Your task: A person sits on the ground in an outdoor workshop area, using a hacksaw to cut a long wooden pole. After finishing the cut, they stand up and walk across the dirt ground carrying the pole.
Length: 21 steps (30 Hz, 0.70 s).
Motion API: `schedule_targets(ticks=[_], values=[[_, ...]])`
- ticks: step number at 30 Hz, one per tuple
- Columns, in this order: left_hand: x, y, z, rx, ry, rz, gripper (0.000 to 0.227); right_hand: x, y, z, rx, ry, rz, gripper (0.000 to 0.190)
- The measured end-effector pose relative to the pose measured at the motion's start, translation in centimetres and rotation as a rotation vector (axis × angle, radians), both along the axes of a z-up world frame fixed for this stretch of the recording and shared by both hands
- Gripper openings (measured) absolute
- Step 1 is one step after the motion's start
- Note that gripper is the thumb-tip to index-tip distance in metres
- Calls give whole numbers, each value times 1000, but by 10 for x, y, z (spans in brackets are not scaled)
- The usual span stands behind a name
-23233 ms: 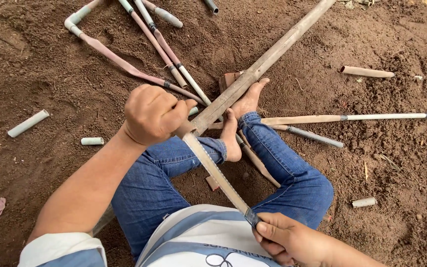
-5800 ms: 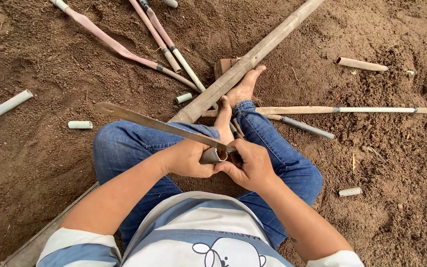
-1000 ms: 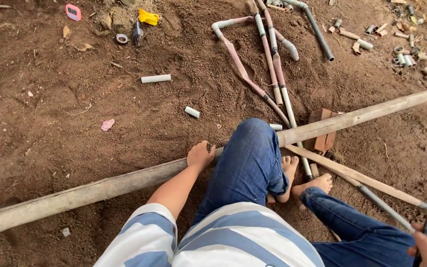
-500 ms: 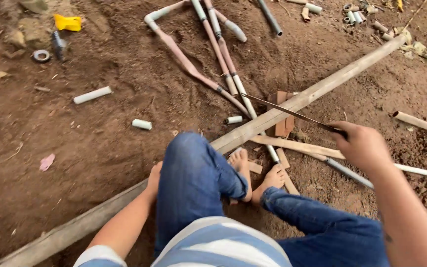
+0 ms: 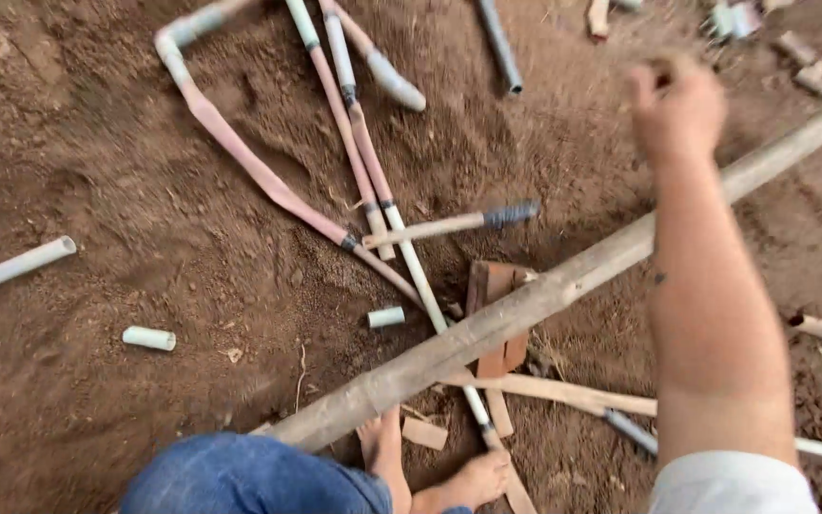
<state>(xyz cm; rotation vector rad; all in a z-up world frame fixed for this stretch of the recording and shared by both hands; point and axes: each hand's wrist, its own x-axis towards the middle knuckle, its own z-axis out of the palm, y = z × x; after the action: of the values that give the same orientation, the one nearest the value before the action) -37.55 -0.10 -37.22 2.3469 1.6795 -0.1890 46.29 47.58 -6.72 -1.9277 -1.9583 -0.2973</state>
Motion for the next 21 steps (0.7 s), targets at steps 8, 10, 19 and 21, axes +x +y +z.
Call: schedule_targets(ticks=[8, 10, 19, 21], values=[[89, -62, 23, -149, 171, 12, 68, 47, -21, -6, -17, -39, -8, 39], [131, -51, 70, -81, 392, 265, 68, 47, -56, -28, -88, 100, -46, 55], [258, 13, 221, -299, 267, 889, 94, 21, -452, -44, -520, 293, -216, 77], [286, 5, 279, -511, 168, 1100, 93, 50, -559, -44, -561, 294, -361, 68]])
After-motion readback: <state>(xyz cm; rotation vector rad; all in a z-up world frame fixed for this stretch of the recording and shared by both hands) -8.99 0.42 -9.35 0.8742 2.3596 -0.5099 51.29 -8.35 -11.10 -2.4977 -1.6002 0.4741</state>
